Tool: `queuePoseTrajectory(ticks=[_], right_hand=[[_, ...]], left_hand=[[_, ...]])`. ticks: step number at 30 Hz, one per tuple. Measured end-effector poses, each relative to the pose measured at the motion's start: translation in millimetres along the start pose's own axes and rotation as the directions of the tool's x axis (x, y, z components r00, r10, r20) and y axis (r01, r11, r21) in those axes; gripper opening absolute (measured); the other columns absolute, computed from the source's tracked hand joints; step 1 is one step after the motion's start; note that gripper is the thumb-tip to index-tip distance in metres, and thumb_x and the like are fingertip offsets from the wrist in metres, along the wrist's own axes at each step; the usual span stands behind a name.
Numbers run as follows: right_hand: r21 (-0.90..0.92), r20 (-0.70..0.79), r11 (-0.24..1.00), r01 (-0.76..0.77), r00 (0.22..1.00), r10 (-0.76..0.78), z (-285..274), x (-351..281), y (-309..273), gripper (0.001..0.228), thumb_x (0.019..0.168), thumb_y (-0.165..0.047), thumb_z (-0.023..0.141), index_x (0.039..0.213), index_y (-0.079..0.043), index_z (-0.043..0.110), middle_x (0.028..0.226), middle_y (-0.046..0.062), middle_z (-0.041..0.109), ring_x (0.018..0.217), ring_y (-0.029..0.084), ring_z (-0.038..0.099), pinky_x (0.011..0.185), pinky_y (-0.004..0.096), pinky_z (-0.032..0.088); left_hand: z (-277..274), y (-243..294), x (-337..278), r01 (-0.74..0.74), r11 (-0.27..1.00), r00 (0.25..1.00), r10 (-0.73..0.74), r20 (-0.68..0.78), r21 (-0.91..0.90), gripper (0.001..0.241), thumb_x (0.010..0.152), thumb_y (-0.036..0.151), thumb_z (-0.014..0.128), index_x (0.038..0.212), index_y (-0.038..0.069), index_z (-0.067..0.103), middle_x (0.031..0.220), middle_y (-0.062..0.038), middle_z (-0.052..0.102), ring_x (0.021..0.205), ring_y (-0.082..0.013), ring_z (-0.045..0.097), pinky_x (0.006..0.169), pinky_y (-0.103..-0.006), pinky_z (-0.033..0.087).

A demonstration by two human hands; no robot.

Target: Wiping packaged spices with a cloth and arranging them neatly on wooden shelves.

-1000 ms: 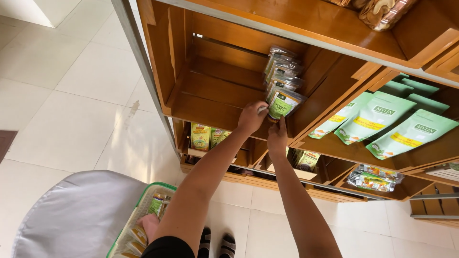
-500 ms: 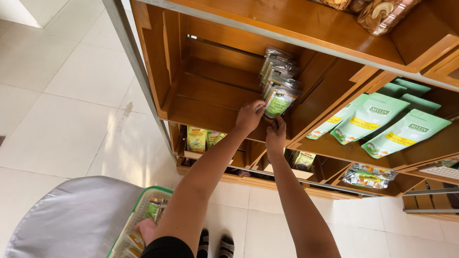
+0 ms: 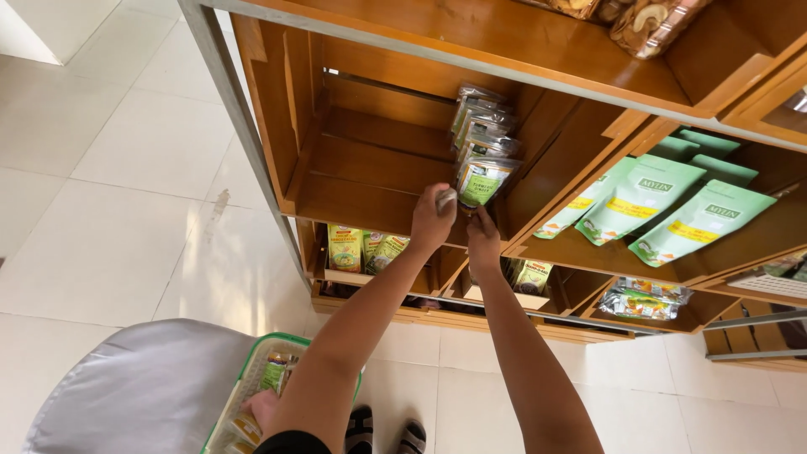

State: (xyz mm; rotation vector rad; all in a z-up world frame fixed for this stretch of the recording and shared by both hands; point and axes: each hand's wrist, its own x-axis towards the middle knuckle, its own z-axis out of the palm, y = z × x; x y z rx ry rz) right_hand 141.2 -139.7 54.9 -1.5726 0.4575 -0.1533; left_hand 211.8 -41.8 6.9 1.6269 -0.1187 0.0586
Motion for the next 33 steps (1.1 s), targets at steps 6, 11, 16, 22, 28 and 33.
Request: queuePoseTrajectory(ticks=[6, 11, 16, 22, 28, 33], right_hand=[[0.234, 0.073, 0.97, 0.058, 0.994, -0.077, -27.3, 35.4, 69.6, 0.054, 0.102, 0.001, 0.047, 0.156, -0.002, 0.04, 0.156, 0.024, 0.04, 0.147, 0.039, 0.037, 0.121, 0.048, 0.034], [0.358, 0.16, 0.933, -0.032, 0.987, -0.027, -23.3, -25.7, 76.9, 0.047, 0.1, -0.003, 0.051, 0.147, -0.001, 0.051, 0.143, 0.02, 0.055, 0.136, 0.033, 0.052, 0.117, 0.048, 0.039], [0.45, 0.264, 0.875, -0.181, 0.962, 0.063, -29.7, -90.0, 110.7, 0.043, 0.099, -0.009, 0.06, 0.142, -0.004, 0.057, 0.129, 0.011, 0.067, 0.113, 0.026, 0.069, 0.097, 0.038, 0.058], [0.361, 0.327, 0.902, -0.236, 0.938, 0.115, -62.6, -171.6, 142.9, 0.051, 0.098, -0.014, 0.067, 0.147, -0.007, 0.052, 0.124, 0.008, 0.068, 0.104, 0.025, 0.071, 0.083, 0.037, 0.062], [0.31, 0.341, 0.921, -0.236, 0.932, 0.124, -89.0, -250.5, 131.7, 0.056, 0.096, -0.01, 0.07, 0.148, -0.007, 0.051, 0.117, 0.005, 0.064, 0.097, 0.018, 0.068, 0.08, 0.031, 0.06], [0.314, 0.367, 0.881, -0.355, 0.901, 0.232, -85.3, -282.5, 161.1, 0.044, 0.095, -0.012, 0.073, 0.136, -0.001, 0.061, 0.108, 0.012, 0.067, 0.092, 0.025, 0.07, 0.08, 0.037, 0.063]], left_hand=[[-13.9, -1.0, -56.2, 0.192, 0.956, 0.975, -0.211, -0.064, -0.22, 0.052, 0.086, 0.02, 0.063, 0.138, 0.022, 0.061, 0.133, -0.022, 0.06, 0.13, -0.0353, 0.056, 0.111, -0.0454, 0.044], [-48.8, -1.1, -120.3, 0.252, 0.888, 0.962, -0.272, 0.004, -0.384, 0.061, 0.095, 0.011, 0.057, 0.153, 0.01, 0.042, 0.139, -0.028, 0.05, 0.132, -0.0392, 0.049, 0.111, -0.0544, 0.04], [-50.0, -45.1, -182.3, 0.282, 0.876, 0.932, -0.347, -0.104, -0.391, 0.062, 0.098, 0.023, 0.07, 0.152, 0.006, 0.045, 0.127, -0.018, 0.058, 0.119, -0.0286, 0.059, 0.099, -0.0461, 0.05], [-20.0, -42.7, -275.0, 0.359, 0.885, 0.894, -0.417, -0.163, -0.296, 0.052, 0.092, 0.035, 0.076, 0.135, 0.009, 0.066, 0.108, -0.013, 0.068, 0.1, -0.023, 0.065, 0.085, -0.0402, 0.054], [-12.6, -24.4, -362.7, 0.349, 0.9, 0.906, -0.396, -0.15, -0.261, 0.044, 0.091, 0.04, 0.076, 0.126, 0.013, 0.072, 0.103, -0.011, 0.07, 0.095, -0.0212, 0.065, 0.084, -0.0388, 0.052], [-37.7, -23.7, -410.0, 0.315, 0.909, 0.907, -0.374, -0.196, -0.273, 0.045, 0.101, 0.042, 0.066, 0.133, 0.011, 0.065, 0.124, -0.016, 0.063, 0.12, -0.0294, 0.062, 0.103, -0.045, 0.048]])
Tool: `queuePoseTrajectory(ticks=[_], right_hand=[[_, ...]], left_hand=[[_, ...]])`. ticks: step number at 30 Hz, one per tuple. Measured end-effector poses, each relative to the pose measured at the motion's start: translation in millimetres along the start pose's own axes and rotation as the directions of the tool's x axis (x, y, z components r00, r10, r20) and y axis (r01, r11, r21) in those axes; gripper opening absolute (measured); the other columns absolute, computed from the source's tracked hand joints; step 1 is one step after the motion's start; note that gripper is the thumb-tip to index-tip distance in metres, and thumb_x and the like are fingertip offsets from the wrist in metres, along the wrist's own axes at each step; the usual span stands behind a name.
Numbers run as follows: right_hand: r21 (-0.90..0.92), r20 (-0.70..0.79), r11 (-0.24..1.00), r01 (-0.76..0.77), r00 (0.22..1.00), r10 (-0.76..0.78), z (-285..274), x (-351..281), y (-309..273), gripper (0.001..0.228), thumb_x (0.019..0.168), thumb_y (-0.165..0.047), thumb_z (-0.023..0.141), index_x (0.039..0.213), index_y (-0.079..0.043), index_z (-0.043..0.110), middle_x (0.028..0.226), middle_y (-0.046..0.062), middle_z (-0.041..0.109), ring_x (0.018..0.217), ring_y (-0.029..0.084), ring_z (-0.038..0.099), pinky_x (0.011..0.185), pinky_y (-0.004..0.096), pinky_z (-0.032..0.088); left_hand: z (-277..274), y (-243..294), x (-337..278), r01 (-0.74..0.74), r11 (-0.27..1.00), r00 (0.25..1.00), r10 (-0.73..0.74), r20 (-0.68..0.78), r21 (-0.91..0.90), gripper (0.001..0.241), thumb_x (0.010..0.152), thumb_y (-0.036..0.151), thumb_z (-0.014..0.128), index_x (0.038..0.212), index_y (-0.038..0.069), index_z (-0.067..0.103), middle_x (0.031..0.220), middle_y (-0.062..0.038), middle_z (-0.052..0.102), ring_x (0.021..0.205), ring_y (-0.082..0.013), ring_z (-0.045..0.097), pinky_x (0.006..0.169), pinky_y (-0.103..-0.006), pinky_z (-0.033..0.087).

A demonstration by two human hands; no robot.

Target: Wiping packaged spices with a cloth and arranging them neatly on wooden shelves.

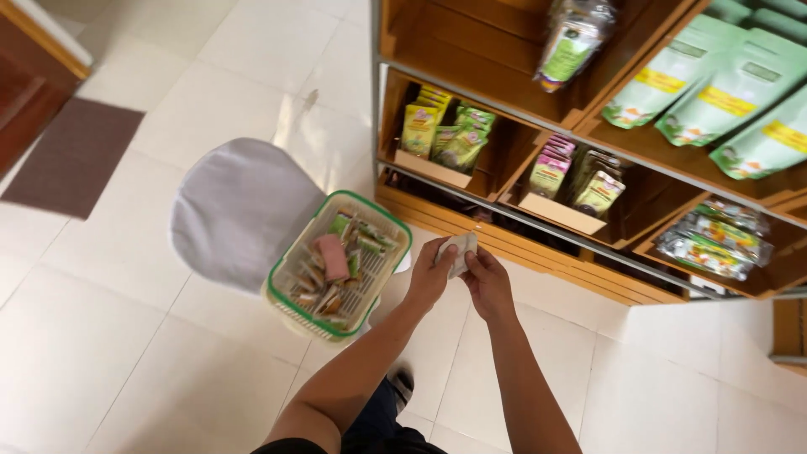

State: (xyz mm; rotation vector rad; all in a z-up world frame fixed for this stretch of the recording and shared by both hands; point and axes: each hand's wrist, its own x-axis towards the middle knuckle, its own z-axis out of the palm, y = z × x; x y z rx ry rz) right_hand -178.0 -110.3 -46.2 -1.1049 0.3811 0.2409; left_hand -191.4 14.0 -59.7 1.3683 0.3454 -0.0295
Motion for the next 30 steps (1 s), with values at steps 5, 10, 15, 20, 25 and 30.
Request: queuePoseTrajectory(ticks=[5, 10, 15, 20, 25, 30], right_hand=[[-0.053, 0.049, 0.994, -0.097, 0.994, 0.099, 33.8, -25.4, 28.5, 0.036, 0.097, -0.014, 0.071, 0.129, 0.001, 0.065, 0.1, 0.012, 0.066, 0.083, 0.024, 0.07, 0.073, 0.037, 0.063], [-0.253, 0.002, 0.966, -0.059, 0.998, 0.061, 51.4, -30.3, 71.3, 0.027, 0.098, -0.017, 0.072, 0.119, 0.0, 0.069, 0.091, 0.006, 0.059, 0.073, 0.015, 0.061, 0.06, 0.024, 0.053], [-0.272, -0.075, 0.96, -0.064, 0.996, 0.045, 72.0, -19.4, 119.7, 0.016, 0.099, -0.014, 0.07, 0.109, -0.003, 0.067, 0.083, 0.005, 0.055, 0.065, 0.015, 0.056, 0.052, 0.025, 0.048], [-0.142, -0.108, 0.978, -0.152, 0.985, 0.137, 93.5, -13.0, 174.5, 0.011, 0.101, -0.012, 0.064, 0.11, -0.007, 0.064, 0.089, 0.005, 0.06, 0.069, 0.017, 0.062, 0.058, 0.025, 0.052], [-0.048, -0.133, 0.973, -0.226, 0.967, 0.218, 108.7, -16.3, 237.5, 0.023, 0.098, -0.009, 0.067, 0.12, -0.008, 0.06, 0.093, 0.005, 0.069, 0.073, 0.015, 0.07, 0.066, 0.023, 0.059], [-0.27, -0.2, 0.896, -0.352, 0.931, 0.306, 113.9, -7.7, 310.1, 0.046, 0.092, -0.011, 0.072, 0.132, 0.001, 0.056, 0.091, 0.008, 0.07, 0.075, 0.015, 0.07, 0.07, 0.029, 0.06]], left_hand=[[-41.7, 20.9, -27.0, -0.067, 0.998, 0.998, 0.067, -0.021, -0.002, 0.052, 0.106, 0.047, 0.053, 0.145, 0.012, 0.055, 0.133, -0.019, 0.06, 0.131, -0.0345, 0.055, 0.112, -0.0496, 0.042], [-76.4, 0.4, -32.4, 0.019, 0.969, 1.0, -0.014, -0.021, 0.248, 0.049, 0.097, 0.06, 0.063, 0.136, 0.031, 0.065, 0.127, -0.008, 0.068, 0.128, -0.0303, 0.06, 0.111, -0.0458, 0.044], [-127.6, -7.1, -34.5, 0.143, 0.921, 0.99, -0.139, -0.036, 0.363, 0.062, 0.091, 0.061, 0.069, 0.141, 0.027, 0.061, 0.13, -0.013, 0.068, 0.126, -0.0348, 0.061, 0.106, -0.048, 0.047], [-201.7, -40.8, -20.1, 0.154, 0.955, 0.988, -0.146, -0.05, 0.253, 0.052, 0.095, 0.051, 0.07, 0.132, 0.014, 0.068, 0.12, -0.018, 0.071, 0.117, -0.0359, 0.065, 0.1, -0.0489, 0.05], [-267.4, -58.1, -7.0, 0.193, 0.96, 0.981, -0.183, -0.066, 0.204, 0.051, 0.094, 0.046, 0.073, 0.128, 0.008, 0.069, 0.115, -0.019, 0.072, 0.113, -0.034, 0.067, 0.094, -0.0506, 0.051], [-318.6, -104.7, 23.1, 0.322, 0.945, 0.947, -0.322, 0.01, -0.063, 0.051, 0.105, 0.032, 0.064, 0.144, 0.0, 0.052, 0.123, -0.023, 0.062, 0.108, -0.0325, 0.067, 0.085, -0.0467, 0.062]])
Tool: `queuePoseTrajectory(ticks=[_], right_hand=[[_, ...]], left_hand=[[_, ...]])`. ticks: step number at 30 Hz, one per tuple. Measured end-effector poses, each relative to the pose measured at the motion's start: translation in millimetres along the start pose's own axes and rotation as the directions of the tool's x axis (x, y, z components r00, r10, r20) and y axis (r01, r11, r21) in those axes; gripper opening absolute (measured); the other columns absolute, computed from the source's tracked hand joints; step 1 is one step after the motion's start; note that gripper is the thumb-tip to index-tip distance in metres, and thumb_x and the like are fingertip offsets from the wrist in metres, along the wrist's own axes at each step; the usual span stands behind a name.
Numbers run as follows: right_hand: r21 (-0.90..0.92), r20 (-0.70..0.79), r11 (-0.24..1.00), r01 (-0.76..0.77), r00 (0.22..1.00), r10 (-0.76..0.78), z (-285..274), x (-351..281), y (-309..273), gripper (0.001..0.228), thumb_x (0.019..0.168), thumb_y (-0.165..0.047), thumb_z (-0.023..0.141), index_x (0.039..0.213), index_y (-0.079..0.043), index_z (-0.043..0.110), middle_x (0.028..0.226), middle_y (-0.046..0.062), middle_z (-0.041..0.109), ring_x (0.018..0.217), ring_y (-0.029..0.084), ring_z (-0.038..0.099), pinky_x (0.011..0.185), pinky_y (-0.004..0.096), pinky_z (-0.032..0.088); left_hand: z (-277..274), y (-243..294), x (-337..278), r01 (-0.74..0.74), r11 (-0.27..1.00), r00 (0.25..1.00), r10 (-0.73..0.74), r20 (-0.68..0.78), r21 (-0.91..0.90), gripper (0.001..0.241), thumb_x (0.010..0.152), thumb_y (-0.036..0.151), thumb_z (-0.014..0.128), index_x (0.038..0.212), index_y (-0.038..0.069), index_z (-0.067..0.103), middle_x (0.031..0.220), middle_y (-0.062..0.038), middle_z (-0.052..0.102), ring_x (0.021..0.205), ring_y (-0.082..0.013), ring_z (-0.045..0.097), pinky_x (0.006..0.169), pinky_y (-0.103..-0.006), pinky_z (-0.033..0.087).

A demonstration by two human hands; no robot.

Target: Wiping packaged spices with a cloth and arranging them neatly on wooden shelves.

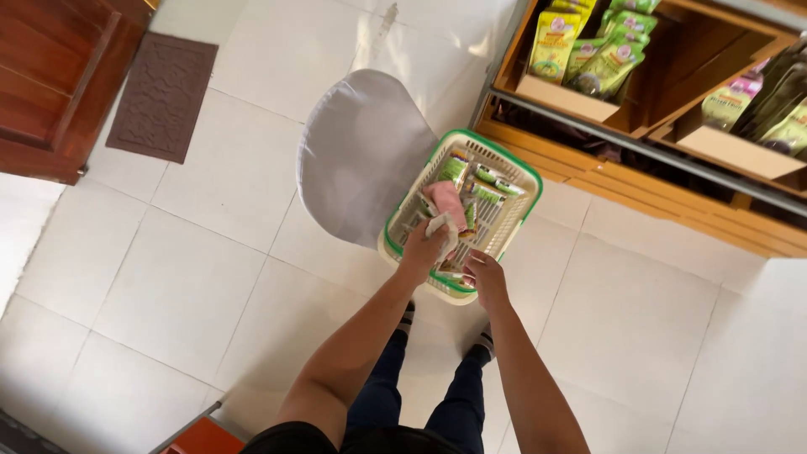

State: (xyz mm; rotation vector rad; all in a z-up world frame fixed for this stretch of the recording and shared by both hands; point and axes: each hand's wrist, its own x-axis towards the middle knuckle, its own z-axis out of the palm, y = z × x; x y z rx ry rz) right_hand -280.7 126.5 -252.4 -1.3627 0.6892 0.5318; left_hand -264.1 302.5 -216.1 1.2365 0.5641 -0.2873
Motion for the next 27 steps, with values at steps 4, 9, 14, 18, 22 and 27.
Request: queuePoseTrajectory(ticks=[4, 9, 14, 18, 22, 27], right_hand=[[-0.206, -0.073, 0.979, 0.0, 0.997, -0.015, 2.9, 42.3, 58.6, 0.048, 0.084, -0.016, 0.074, 0.13, -0.003, 0.064, 0.089, 0.013, 0.071, 0.075, 0.019, 0.073, 0.066, 0.033, 0.063], [-0.751, -0.101, 0.66, 0.012, 0.986, -0.132, 2.8, 112.7, 117.2, 0.019, 0.075, -0.048, 0.069, 0.087, -0.037, 0.078, 0.103, -0.007, 0.075, 0.109, 0.023, 0.069, 0.098, 0.036, 0.053], [-0.877, -0.142, 0.477, -0.064, 0.981, -0.13, 33.5, 79.7, 90.4, 0.044, 0.076, -0.036, 0.065, 0.117, -0.024, 0.071, 0.113, 0.006, 0.074, 0.118, 0.033, 0.065, 0.099, 0.048, 0.05], [-0.976, -0.179, 0.148, -0.159, 0.975, -0.13, 58.1, 59.4, 63.1, 0.032, 0.095, -0.035, 0.051, 0.117, -0.024, 0.07, 0.117, 0.006, 0.072, 0.121, 0.032, 0.061, 0.1, 0.046, 0.045], [-0.948, -0.219, 0.265, -0.175, 0.965, -0.143, 27.1, 113.9, 97.9, 0.041, 0.096, -0.036, 0.045, 0.12, -0.015, 0.071, 0.117, 0.015, 0.071, 0.119, 0.039, 0.061, 0.095, 0.048, 0.046], [-0.719, -0.307, 0.693, -0.056, 0.92, -0.245, -19.1, 116.8, 75.6, 0.025, 0.082, -0.035, 0.065, 0.095, -0.015, 0.074, 0.104, 0.008, 0.073, 0.107, 0.035, 0.069, 0.092, 0.045, 0.056]], left_hand=[[0.3, 9.6, -16.9, -0.036, 0.998, 0.999, 0.037, -0.01, 0.057, 0.039, 0.103, 0.023, 0.064, 0.136, 0.001, 0.06, 0.108, -0.018, 0.068, 0.093, -0.0269, 0.07, 0.073, -0.0422, 0.062], [-12.9, -13.3, -4.9, -0.073, 0.994, 0.997, 0.073, -0.001, 0.08, 0.035, 0.101, 0.022, 0.068, 0.131, 0.004, 0.067, 0.099, -0.014, 0.071, 0.086, -0.0203, 0.068, 0.071, -0.0363, 0.056], [-17.6, -25.2, -19.5, -0.035, 0.997, 0.998, 0.039, -0.057, 0.075, 0.034, 0.095, 0.023, 0.073, 0.125, 0.008, 0.07, 0.092, -0.01, 0.067, 0.082, -0.0181, 0.064, 0.065, -0.0359, 0.052], [-29.1, -38.1, -22.1, -0.012, 1.0, 0.997, 0.013, -0.074, 0.022, 0.033, 0.094, 0.019, 0.073, 0.124, 0.005, 0.069, 0.083, -0.011, 0.064, 0.072, -0.0202, 0.066, 0.055, -0.034, 0.056], [-33.7, -36.5, -33.5, 0.012, 0.994, 0.997, -0.003, -0.08, 0.108, 0.035, 0.093, 0.022, 0.075, 0.125, 0.01, 0.072, 0.094, -0.014, 0.067, 0.084, -0.0221, 0.065, 0.067, -0.0386, 0.054], [-37.8, -34.4, -30.8, 0.091, 0.995, 0.994, -0.093, -0.053, -0.032, 0.036, 0.093, 0.021, 0.075, 0.125, 0.007, 0.068, 0.096, -0.014, 0.068, 0.082, -0.0235, 0.071, 0.062, -0.037, 0.067]])
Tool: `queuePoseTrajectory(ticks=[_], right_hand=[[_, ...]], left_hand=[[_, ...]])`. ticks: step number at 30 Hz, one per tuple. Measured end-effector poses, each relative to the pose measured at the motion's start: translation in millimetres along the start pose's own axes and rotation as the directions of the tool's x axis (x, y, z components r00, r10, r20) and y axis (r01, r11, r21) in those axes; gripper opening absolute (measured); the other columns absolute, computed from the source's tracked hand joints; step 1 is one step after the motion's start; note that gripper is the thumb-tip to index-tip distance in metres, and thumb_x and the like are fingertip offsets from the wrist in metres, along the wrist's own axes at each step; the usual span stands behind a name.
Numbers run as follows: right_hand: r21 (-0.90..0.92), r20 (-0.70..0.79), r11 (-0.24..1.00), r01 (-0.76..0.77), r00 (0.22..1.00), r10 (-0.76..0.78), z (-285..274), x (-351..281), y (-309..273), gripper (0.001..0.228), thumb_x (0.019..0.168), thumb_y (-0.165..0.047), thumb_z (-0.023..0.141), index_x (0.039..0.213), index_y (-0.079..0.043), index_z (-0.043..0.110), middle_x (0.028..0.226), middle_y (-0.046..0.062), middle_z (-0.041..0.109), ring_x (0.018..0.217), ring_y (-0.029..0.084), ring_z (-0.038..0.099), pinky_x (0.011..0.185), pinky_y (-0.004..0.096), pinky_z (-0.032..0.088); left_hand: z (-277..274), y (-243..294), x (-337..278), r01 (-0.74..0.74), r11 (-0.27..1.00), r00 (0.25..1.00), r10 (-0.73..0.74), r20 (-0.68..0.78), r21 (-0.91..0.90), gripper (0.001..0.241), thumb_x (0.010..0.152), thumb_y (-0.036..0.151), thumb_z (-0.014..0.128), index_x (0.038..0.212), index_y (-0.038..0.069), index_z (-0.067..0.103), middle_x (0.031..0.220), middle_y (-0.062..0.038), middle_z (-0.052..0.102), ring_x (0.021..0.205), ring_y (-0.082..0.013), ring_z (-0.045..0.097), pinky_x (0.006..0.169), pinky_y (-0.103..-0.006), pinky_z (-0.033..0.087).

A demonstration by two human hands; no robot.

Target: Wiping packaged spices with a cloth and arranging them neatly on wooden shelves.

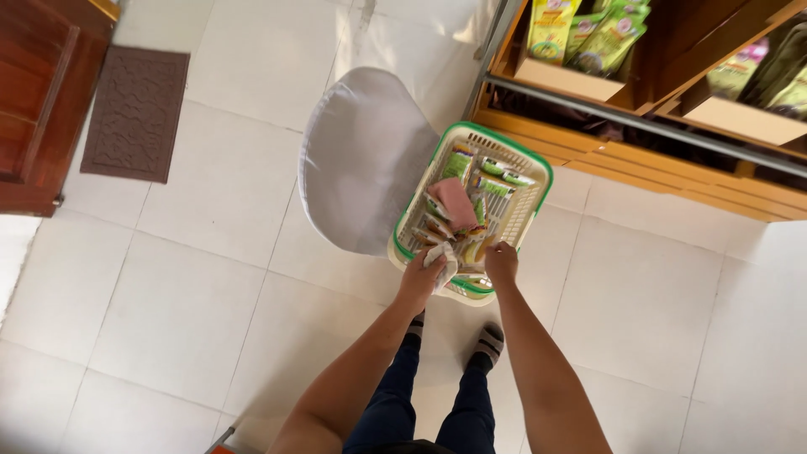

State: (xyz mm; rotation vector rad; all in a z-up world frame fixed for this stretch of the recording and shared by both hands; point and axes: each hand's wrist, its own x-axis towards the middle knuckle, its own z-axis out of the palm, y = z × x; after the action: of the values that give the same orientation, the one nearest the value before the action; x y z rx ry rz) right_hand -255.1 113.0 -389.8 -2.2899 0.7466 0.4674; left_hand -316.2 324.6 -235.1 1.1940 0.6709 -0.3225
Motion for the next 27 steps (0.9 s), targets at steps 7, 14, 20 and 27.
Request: queuePoseTrajectory(ticks=[7, 14, 20, 27], right_hand=[[0.766, -0.031, 0.637, 0.086, 0.995, -0.097, -142.9, -79.1, -63.2, 0.008, 0.096, -0.006, 0.057, 0.095, -0.006, 0.049, 0.123, 0.016, 0.058, 0.108, 0.028, 0.059, 0.097, 0.041, 0.051], [0.898, -0.088, 0.407, 0.167, 0.975, -0.206, -255.4, -177.3, -132.5, 0.017, 0.106, -0.015, 0.055, 0.09, -0.011, 0.053, 0.082, 0.002, 0.052, 0.078, 0.016, 0.062, 0.071, 0.031, 0.059], [0.929, -0.163, 0.284, 0.236, 0.953, -0.257, -291.0, -196.6, -144.6, 0.019, 0.109, -0.018, 0.054, 0.092, -0.012, 0.056, 0.082, 0.008, 0.063, 0.074, 0.021, 0.068, 0.063, 0.034, 0.061], [0.935, -0.139, 0.278, 0.22, 0.949, -0.282, -330.5, -203.0, -139.4, 0.017, 0.107, -0.019, 0.057, 0.092, -0.011, 0.056, 0.09, 0.015, 0.069, 0.079, 0.029, 0.073, 0.062, 0.043, 0.065]], left_hand=[[36.7, 42.8, -6.1, -0.122, 0.984, 0.989, 0.109, 0.1, 0.132, 0.049, 0.093, 0.024, 0.073, 0.139, 0.01, 0.063, 0.112, -0.018, 0.067, 0.102, -0.0254, 0.066, 0.083, -0.047, 0.057], [91.9, 112.0, -44.3, -0.736, 0.567, 0.676, 0.591, 0.44, 0.37, 0.059, 0.091, 0.008, 0.056, 0.15, 0.011, 0.051, 0.138, -0.025, 0.057, 0.13, -0.0458, 0.053, 0.111, -0.0544, 0.043], [128.2, 172.9, -130.4, -0.966, 0.038, 0.208, 0.702, 0.681, 0.255, 0.055, 0.09, -0.007, 0.052, 0.14, 0.014, 0.06, 0.131, -0.015, 0.062, 0.126, -0.0344, 0.058, 0.108, -0.0455, 0.048], [130.5, 197.6, -153.4, -0.993, 0.093, 0.12, 0.667, 0.736, 0.078, 0.049, 0.091, -0.003, 0.048, 0.133, 0.015, 0.066, 0.126, -0.014, 0.067, 0.124, -0.0349, 0.061, 0.109, -0.047, 0.048]])
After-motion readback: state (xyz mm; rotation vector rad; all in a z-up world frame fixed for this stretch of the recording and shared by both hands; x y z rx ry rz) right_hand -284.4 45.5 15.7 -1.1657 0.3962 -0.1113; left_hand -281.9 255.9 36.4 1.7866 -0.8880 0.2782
